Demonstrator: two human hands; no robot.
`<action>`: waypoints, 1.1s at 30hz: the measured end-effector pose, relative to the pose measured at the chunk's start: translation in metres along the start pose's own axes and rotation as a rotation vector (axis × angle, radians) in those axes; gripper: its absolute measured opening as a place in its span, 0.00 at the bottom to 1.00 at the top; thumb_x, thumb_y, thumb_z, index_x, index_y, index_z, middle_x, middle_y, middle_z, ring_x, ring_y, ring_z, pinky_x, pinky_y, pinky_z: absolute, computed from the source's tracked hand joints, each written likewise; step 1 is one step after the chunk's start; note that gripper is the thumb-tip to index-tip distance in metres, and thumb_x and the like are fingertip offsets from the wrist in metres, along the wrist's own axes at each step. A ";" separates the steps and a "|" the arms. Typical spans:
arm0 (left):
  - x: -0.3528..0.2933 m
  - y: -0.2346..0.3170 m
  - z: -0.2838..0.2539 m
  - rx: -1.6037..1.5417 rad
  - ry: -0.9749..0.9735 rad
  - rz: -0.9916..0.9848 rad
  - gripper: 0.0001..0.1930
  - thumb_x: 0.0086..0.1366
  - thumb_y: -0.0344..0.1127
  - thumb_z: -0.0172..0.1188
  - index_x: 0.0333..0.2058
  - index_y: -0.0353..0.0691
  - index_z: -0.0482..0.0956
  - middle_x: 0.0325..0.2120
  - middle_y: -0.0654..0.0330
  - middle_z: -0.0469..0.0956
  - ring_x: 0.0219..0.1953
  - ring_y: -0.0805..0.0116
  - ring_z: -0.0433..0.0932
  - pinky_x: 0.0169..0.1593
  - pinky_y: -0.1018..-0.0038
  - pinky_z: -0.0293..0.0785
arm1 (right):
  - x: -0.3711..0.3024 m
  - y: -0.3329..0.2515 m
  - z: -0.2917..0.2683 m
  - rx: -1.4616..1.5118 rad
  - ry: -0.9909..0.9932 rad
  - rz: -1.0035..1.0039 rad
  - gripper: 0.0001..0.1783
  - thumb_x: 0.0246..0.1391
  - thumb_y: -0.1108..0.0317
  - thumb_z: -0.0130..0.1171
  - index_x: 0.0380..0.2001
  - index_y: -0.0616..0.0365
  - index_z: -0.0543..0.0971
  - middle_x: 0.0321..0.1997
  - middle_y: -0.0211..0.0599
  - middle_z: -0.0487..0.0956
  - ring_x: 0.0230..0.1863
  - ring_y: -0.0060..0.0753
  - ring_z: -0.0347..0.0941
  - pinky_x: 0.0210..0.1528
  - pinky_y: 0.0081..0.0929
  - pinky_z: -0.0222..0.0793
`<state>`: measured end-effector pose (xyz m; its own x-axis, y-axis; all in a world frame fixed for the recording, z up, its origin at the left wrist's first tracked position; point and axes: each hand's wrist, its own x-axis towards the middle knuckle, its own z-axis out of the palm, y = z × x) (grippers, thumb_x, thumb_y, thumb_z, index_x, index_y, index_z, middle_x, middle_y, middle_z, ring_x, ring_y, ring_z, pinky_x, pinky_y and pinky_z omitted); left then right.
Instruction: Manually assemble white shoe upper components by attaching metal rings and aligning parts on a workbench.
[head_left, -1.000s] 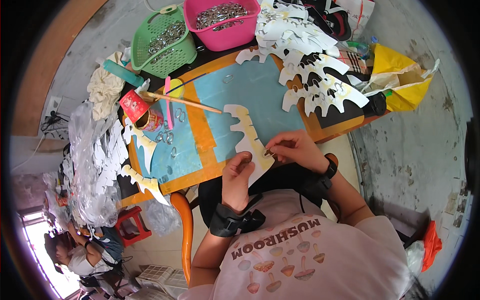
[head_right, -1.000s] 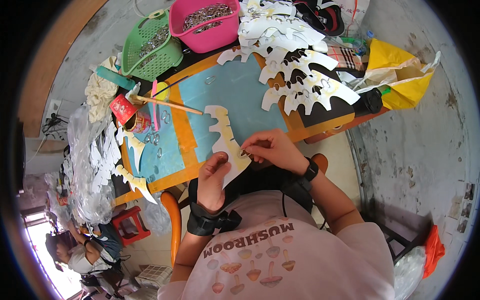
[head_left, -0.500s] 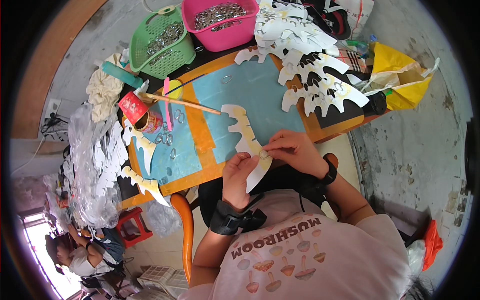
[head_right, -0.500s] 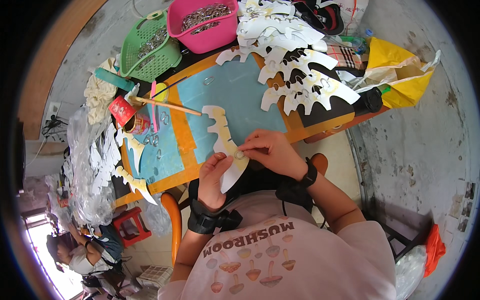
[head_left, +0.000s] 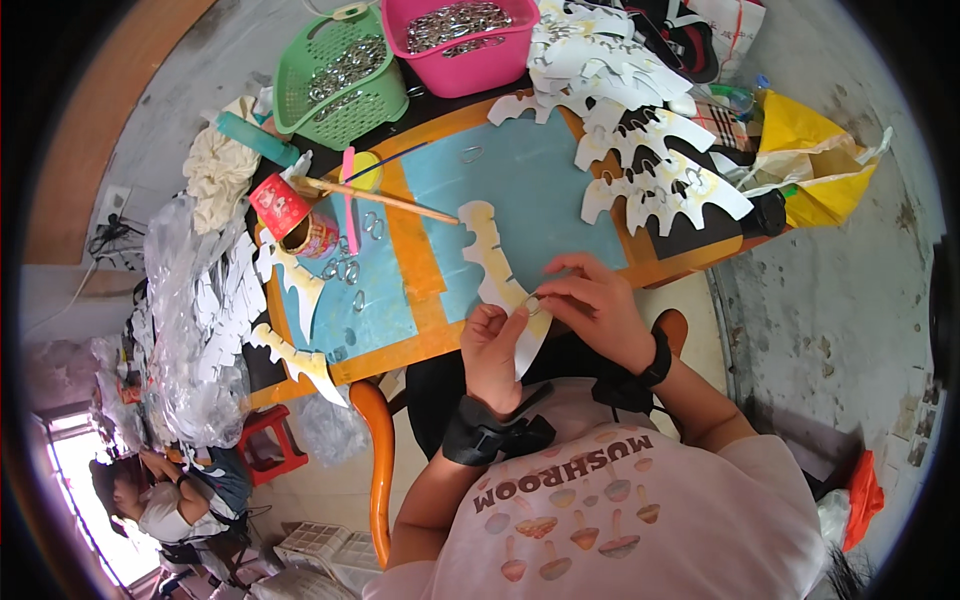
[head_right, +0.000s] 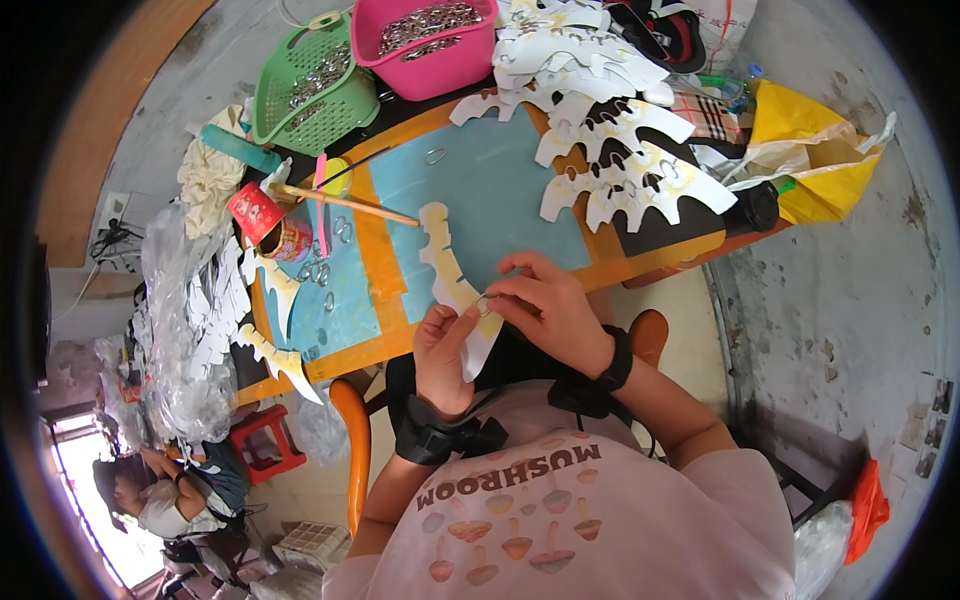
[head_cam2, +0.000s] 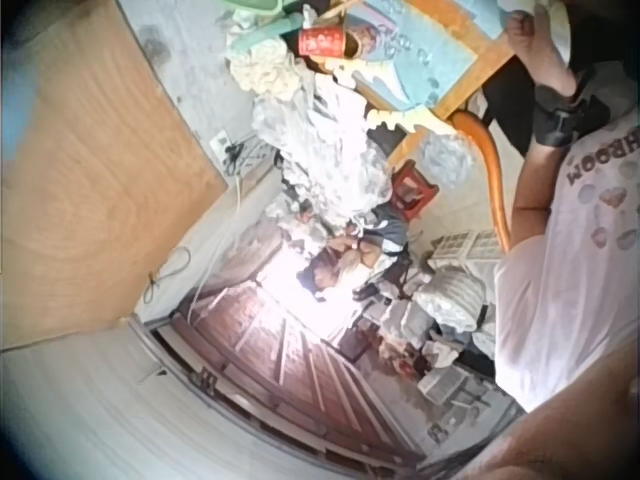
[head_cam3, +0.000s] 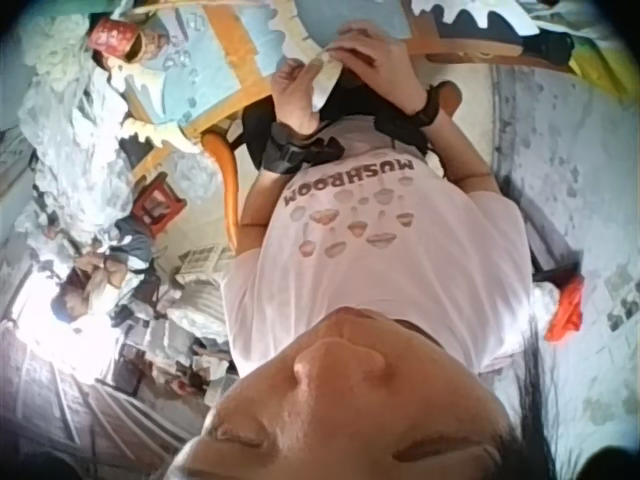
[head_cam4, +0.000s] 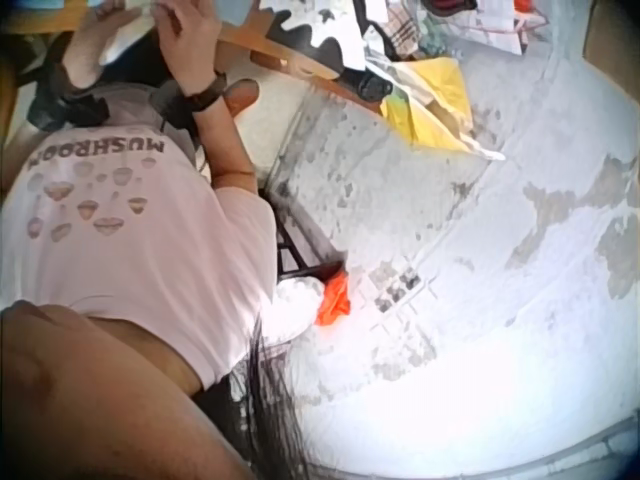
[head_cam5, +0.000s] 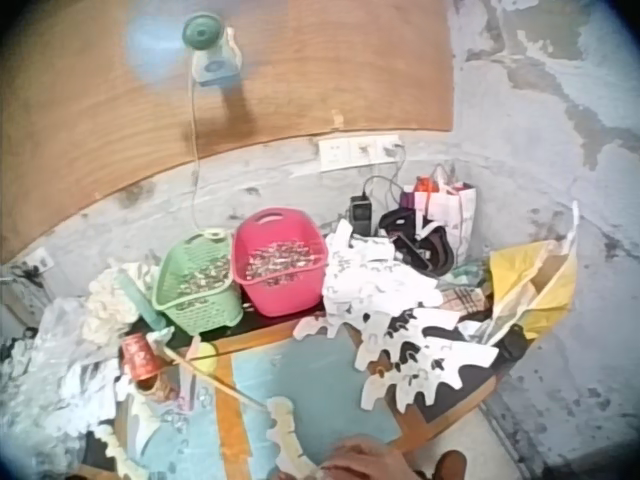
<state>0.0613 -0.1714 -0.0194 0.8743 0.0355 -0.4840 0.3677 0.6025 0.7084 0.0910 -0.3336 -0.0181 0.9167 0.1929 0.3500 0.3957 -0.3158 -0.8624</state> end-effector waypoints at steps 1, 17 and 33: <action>0.000 -0.002 -0.001 0.000 -0.007 0.019 0.06 0.65 0.21 0.60 0.37 0.37 0.72 0.31 0.64 0.78 0.33 0.79 0.77 0.38 0.82 0.72 | 0.000 -0.004 0.000 -0.010 0.008 -0.021 0.08 0.51 0.76 0.67 0.36 0.60 0.81 0.36 0.36 0.76 0.30 0.32 0.77 0.31 0.24 0.72; 0.001 -0.029 -0.003 -0.008 0.070 0.187 0.08 0.67 0.22 0.59 0.35 0.38 0.68 0.32 0.64 0.75 0.34 0.81 0.74 0.41 0.83 0.69 | -0.006 -0.010 0.013 -0.071 0.045 0.148 0.05 0.52 0.76 0.65 0.34 0.61 0.82 0.30 0.38 0.78 0.24 0.34 0.75 0.28 0.27 0.70; -0.011 0.034 0.006 1.268 -0.145 0.989 0.19 0.53 0.25 0.70 0.45 0.37 0.78 0.37 0.54 0.81 0.42 0.55 0.79 0.46 0.69 0.73 | 0.074 0.046 -0.014 -0.179 -0.536 -0.245 0.04 0.49 0.74 0.61 0.28 0.60 0.76 0.30 0.40 0.76 0.33 0.46 0.75 0.33 0.36 0.71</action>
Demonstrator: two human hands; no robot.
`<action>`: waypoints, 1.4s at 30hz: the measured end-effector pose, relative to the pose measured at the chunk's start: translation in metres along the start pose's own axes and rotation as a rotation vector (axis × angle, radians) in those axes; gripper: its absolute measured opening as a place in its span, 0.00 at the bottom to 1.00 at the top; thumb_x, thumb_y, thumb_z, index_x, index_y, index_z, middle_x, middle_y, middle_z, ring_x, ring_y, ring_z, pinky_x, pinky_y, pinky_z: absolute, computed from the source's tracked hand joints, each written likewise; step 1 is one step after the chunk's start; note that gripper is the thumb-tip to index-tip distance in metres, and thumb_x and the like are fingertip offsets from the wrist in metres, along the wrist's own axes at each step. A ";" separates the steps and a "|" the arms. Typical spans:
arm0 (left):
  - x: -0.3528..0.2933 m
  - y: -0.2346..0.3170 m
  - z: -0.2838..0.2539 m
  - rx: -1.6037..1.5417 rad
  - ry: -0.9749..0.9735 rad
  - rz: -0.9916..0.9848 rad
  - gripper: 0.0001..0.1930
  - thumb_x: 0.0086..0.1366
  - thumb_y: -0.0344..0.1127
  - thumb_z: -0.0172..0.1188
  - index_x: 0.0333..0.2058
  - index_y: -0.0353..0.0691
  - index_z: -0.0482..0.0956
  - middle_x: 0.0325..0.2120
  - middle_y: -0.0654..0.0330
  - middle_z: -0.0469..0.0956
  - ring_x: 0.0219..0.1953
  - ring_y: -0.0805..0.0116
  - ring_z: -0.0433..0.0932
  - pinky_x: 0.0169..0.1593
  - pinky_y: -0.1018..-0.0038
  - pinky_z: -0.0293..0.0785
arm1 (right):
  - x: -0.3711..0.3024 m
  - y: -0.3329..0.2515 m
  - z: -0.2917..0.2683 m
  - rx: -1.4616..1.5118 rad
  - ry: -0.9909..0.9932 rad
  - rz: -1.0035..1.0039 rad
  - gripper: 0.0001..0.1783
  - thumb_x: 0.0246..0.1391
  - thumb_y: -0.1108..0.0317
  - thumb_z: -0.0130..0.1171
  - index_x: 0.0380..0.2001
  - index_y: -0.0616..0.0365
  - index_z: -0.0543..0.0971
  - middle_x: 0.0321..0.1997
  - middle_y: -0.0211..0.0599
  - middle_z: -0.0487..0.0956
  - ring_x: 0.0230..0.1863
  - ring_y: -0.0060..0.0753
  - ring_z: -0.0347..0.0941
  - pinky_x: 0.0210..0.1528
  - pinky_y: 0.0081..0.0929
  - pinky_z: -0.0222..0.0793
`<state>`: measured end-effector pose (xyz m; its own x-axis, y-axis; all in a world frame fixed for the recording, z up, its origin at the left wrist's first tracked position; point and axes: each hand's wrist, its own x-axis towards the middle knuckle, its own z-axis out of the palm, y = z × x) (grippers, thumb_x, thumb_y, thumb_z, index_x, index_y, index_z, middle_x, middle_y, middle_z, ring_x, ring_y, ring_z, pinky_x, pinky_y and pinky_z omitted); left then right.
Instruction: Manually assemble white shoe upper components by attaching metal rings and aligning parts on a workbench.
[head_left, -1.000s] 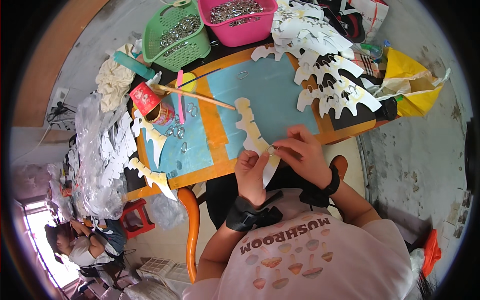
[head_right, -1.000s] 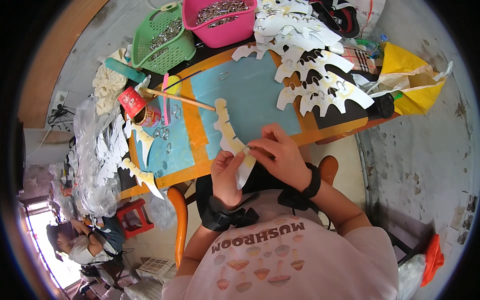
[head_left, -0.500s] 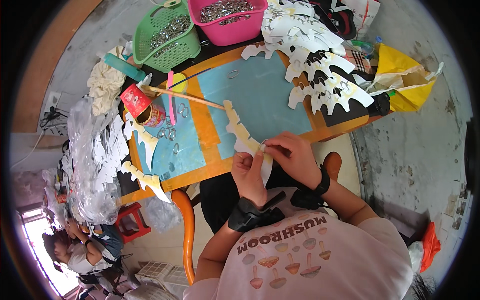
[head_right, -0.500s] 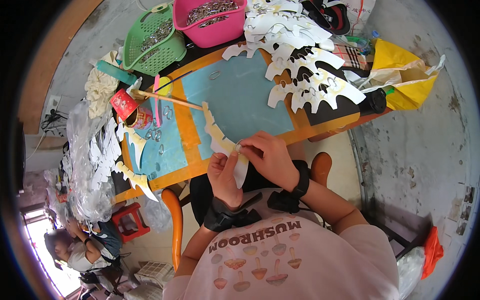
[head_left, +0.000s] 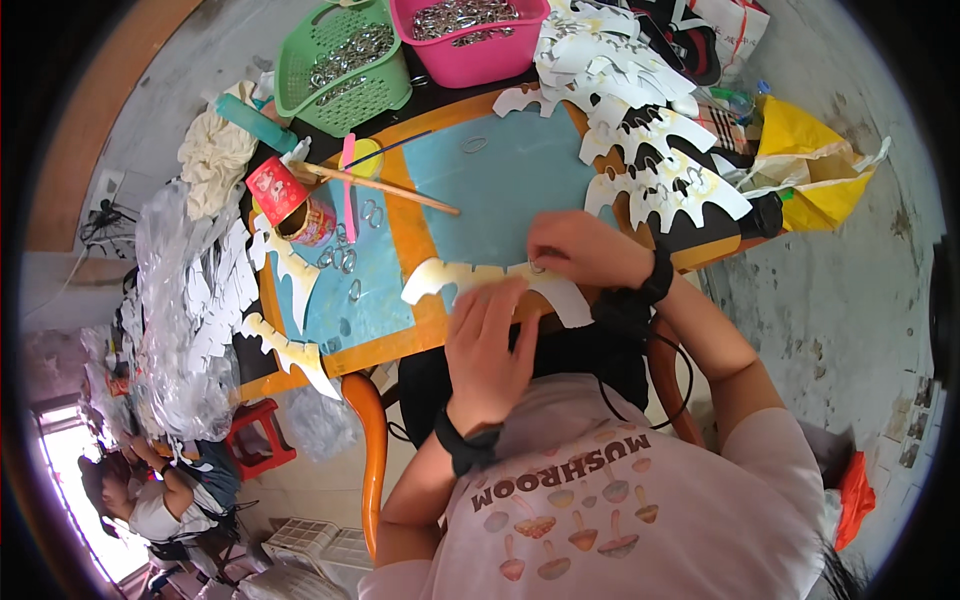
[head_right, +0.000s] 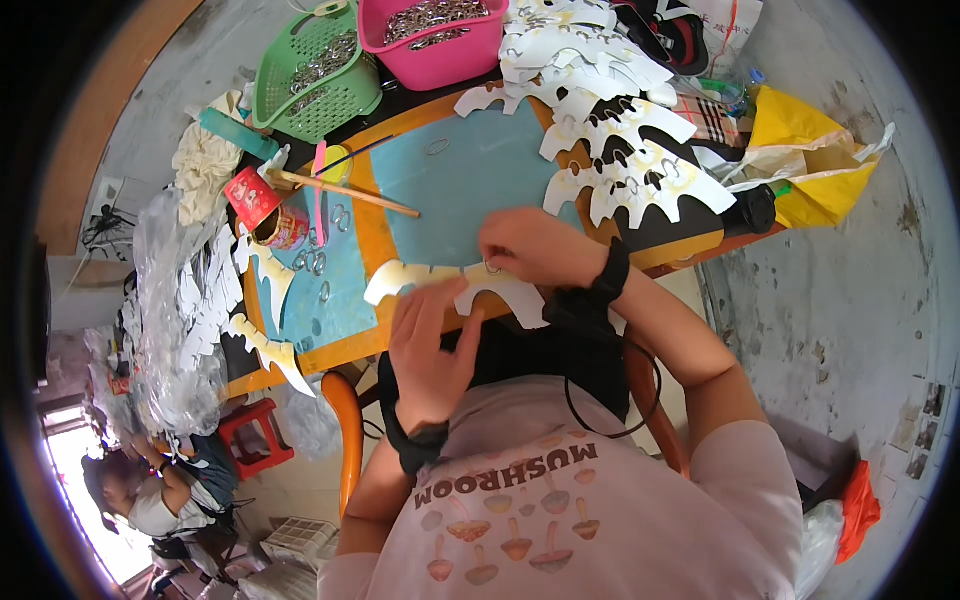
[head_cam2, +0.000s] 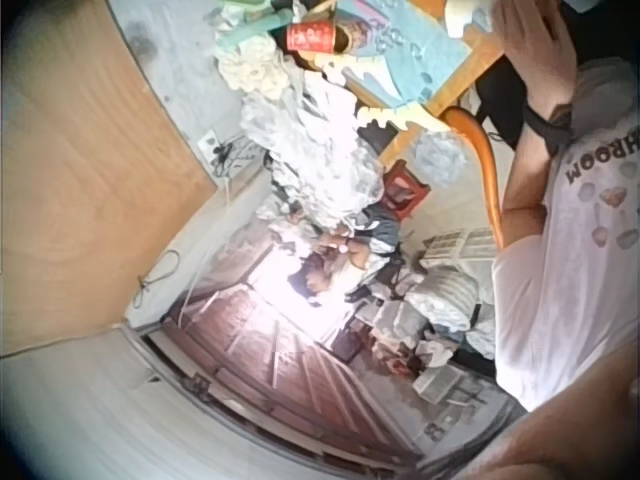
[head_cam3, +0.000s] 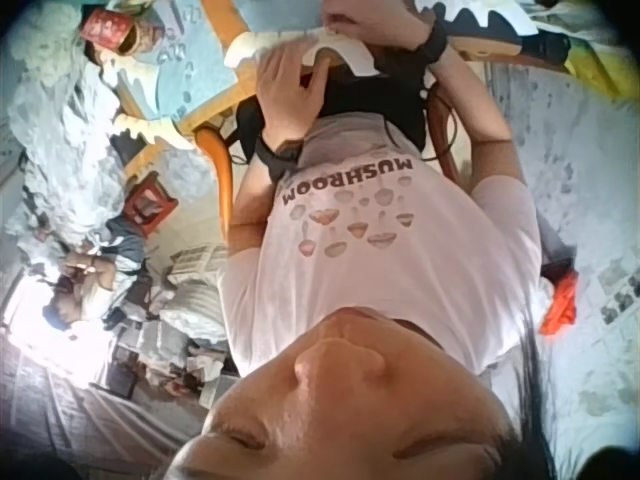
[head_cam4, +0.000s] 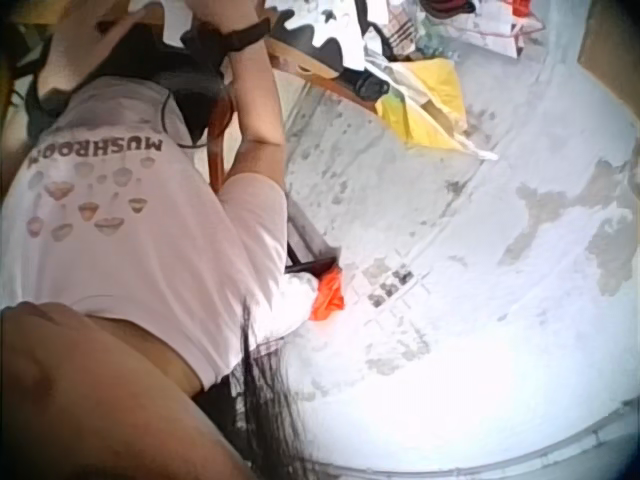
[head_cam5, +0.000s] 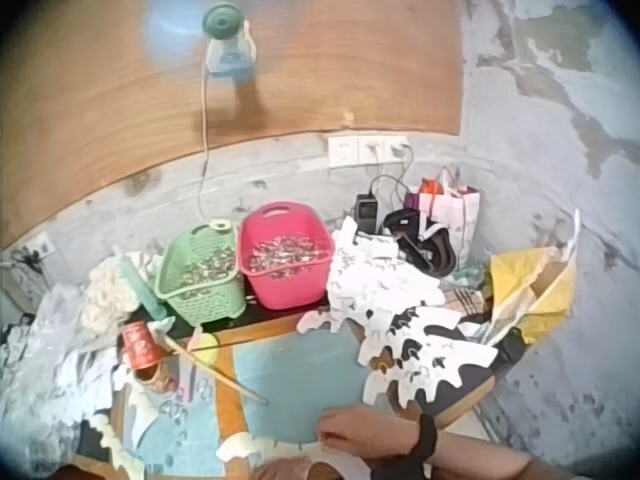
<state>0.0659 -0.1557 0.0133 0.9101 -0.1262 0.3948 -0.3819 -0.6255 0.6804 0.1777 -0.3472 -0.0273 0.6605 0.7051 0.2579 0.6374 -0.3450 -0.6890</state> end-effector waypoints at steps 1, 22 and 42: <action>0.012 -0.005 0.002 0.094 -0.005 0.060 0.22 0.53 0.24 0.69 0.48 0.38 0.76 0.38 0.54 0.81 0.45 0.52 0.77 0.49 0.66 0.72 | 0.001 0.001 0.004 -0.046 0.011 -0.020 0.04 0.49 0.74 0.61 0.28 0.60 0.76 0.31 0.40 0.75 0.33 0.47 0.75 0.33 0.37 0.71; 0.034 -0.043 0.028 0.244 -0.262 0.157 0.19 0.55 0.26 0.66 0.45 0.39 0.71 0.38 0.57 0.83 0.52 0.55 0.76 0.59 0.57 0.61 | -0.044 -0.021 0.028 -0.427 0.187 -0.183 0.12 0.47 0.73 0.59 0.38 0.61 0.79 0.39 0.36 0.76 0.34 0.36 0.76 0.32 0.32 0.74; 0.012 -0.044 0.039 0.069 -0.114 0.177 0.17 0.54 0.22 0.64 0.44 0.40 0.75 0.35 0.61 0.82 0.43 0.58 0.79 0.48 0.64 0.68 | -0.055 -0.026 0.019 0.022 0.188 0.183 0.14 0.47 0.73 0.65 0.40 0.58 0.80 0.36 0.39 0.78 0.36 0.44 0.76 0.35 0.39 0.73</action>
<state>0.1001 -0.1600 -0.0360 0.8434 -0.3229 0.4295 -0.5293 -0.6365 0.5609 0.1175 -0.3654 -0.0363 0.8272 0.5044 0.2476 0.4935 -0.4414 -0.7494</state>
